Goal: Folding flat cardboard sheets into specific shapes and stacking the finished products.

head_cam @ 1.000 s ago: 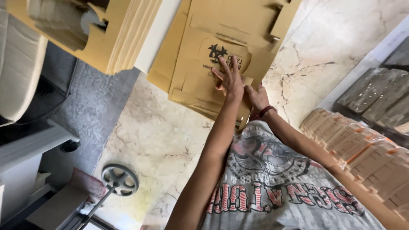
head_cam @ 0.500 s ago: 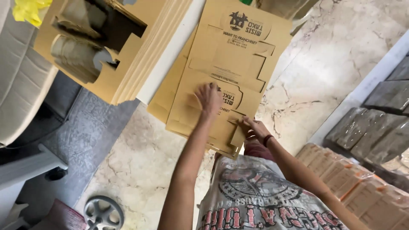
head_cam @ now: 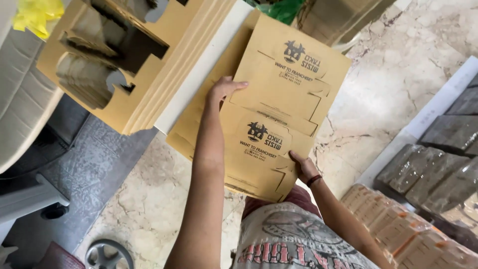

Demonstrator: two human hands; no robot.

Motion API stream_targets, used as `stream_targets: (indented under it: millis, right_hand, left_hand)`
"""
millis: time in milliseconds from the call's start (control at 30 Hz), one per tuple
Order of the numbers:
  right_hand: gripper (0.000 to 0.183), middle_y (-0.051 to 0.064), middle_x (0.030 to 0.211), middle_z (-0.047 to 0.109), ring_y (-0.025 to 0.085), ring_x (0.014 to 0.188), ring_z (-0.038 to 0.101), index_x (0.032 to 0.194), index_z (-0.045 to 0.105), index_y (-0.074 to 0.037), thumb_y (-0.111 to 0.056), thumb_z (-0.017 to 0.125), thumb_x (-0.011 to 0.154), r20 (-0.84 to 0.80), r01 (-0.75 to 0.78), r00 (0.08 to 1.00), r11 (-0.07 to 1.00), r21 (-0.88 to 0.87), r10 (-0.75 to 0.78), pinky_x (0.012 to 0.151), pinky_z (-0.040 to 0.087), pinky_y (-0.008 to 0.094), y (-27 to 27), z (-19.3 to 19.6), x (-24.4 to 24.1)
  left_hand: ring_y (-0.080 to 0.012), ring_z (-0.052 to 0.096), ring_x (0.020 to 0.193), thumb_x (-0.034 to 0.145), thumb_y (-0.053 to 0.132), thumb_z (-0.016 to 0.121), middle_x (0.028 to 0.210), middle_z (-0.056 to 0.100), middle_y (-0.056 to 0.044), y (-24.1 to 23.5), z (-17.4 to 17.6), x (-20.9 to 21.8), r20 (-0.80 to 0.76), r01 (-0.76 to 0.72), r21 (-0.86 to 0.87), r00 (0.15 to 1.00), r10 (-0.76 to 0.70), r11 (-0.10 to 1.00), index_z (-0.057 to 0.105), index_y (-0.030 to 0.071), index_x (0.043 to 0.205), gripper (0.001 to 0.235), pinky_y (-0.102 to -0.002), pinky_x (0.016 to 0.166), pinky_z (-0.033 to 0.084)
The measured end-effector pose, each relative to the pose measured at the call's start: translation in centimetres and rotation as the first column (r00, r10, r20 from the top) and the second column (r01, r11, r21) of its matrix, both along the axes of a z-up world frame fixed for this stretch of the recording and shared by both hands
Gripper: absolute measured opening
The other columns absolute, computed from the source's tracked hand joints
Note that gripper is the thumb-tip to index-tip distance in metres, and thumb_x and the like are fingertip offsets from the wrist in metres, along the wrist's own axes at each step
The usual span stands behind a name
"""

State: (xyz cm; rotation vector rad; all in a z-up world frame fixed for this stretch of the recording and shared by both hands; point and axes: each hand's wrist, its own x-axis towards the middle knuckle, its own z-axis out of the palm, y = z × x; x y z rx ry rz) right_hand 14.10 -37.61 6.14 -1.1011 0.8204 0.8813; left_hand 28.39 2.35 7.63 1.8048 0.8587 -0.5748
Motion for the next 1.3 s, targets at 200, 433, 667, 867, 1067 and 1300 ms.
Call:
stream_targets:
  millis: [200, 433, 667, 867, 1067, 1300]
  right_hand:
    - [0.059, 0.018, 0.11, 0.069, 0.039, 0.1, 0.069, 0.128, 0.062, 0.002, -0.023, 0.091, 0.082, 0.052, -0.01, 0.999, 1.0, -0.013, 0.01, 0.086, 0.055, 0.063, -4.9, -3.1, -0.1]
    - [0.069, 0.021, 0.117, 0.063, 0.039, 0.106, 0.064, 0.136, 0.056, 0.004, -0.026, 0.089, 0.083, 0.199, -0.122, 0.972, 0.992, -0.036, 0.127, 0.089, 0.05, 0.066, -11.0, 0.1, 4.1]
    - [0.043, 0.013, 0.097, 0.07, 0.033, 0.085, 0.07, 0.118, 0.069, -0.005, -0.023, 0.088, 0.083, 0.341, -0.32, 0.862, 0.924, -0.209, 0.375, 0.077, 0.057, 0.057, -18.6, 0.8, 14.5]
    - [0.043, 0.013, 0.094, 0.069, 0.034, 0.08, 0.07, 0.117, 0.068, -0.006, -0.025, 0.088, 0.083, 0.357, -0.261, 0.856, 0.908, -0.327, 0.374, 0.071, 0.057, 0.058, -23.9, 4.1, 16.8]
    - [0.038, 0.016, 0.118, 0.066, 0.039, 0.103, 0.065, 0.124, 0.065, -0.003, -0.021, 0.073, 0.091, 0.308, -0.282, 0.846, 0.855, -0.436, 0.436, 0.075, 0.057, 0.065, -24.4, 15.4, 15.0]
    - [0.065, -0.003, 0.131, 0.071, 0.012, 0.102, 0.076, 0.136, 0.064, -0.027, 0.009, 0.072, 0.082, -0.043, 0.111, -0.773, 0.068, -0.992, 0.633, 0.084, 0.065, 0.019, -31.2, 17.6, 27.4]
  left_hand:
    - [-0.0469, 0.071, 0.104, 0.074, 0.01, 0.089, 0.117, 0.07, -0.03, -0.3, -8.8, -1.0, 0.031, -0.167, -0.459, 0.979, 0.204, 0.873, 0.06, -0.004, 0.133, 0.067, -0.06, 0.079, 0.061]
    - [-0.0439, 0.049, 0.138, 0.075, 0.026, 0.095, 0.147, 0.048, -0.033, -10.1, 5.0, -1.9, 0.231, -0.09, -0.323, 0.958, 0.17, 0.942, 0.044, 0.0, 0.147, 0.092, -0.056, 0.107, 0.046]
    - [-0.0401, 0.07, 0.101, 0.074, 0.018, 0.097, 0.114, 0.067, -0.026, -11.9, -6.9, -0.9, 0.309, -0.213, -0.625, 0.816, 0.488, 0.751, 0.053, -0.003, 0.127, 0.072, -0.056, 0.081, 0.061]
    - [-0.0501, 0.071, 0.092, 0.077, 0.01, 0.091, 0.107, 0.067, -0.034, -18.2, -13.1, 8.4, 0.25, -0.197, -0.727, 0.816, 0.521, 0.657, 0.051, -0.004, 0.127, 0.066, -0.066, 0.067, 0.062]
    - [-0.0456, 0.04, 0.124, 0.075, 0.038, 0.079, 0.138, 0.036, -0.032, -20.6, 1.8, 3.9, 0.329, 0.018, -0.639, 0.91, 0.253, 0.769, 0.027, -0.006, 0.141, 0.094, -0.059, 0.093, 0.038]
    - [-0.0304, 0.028, 0.157, 0.086, 0.054, 0.056, 0.148, 0.059, -0.022, -14.7, 20.2, -12.9, 0.318, 0.036, -0.493, 0.937, 0.142, 0.869, 0.068, 0.016, 0.131, 0.06, -0.048, 0.13, -0.006]
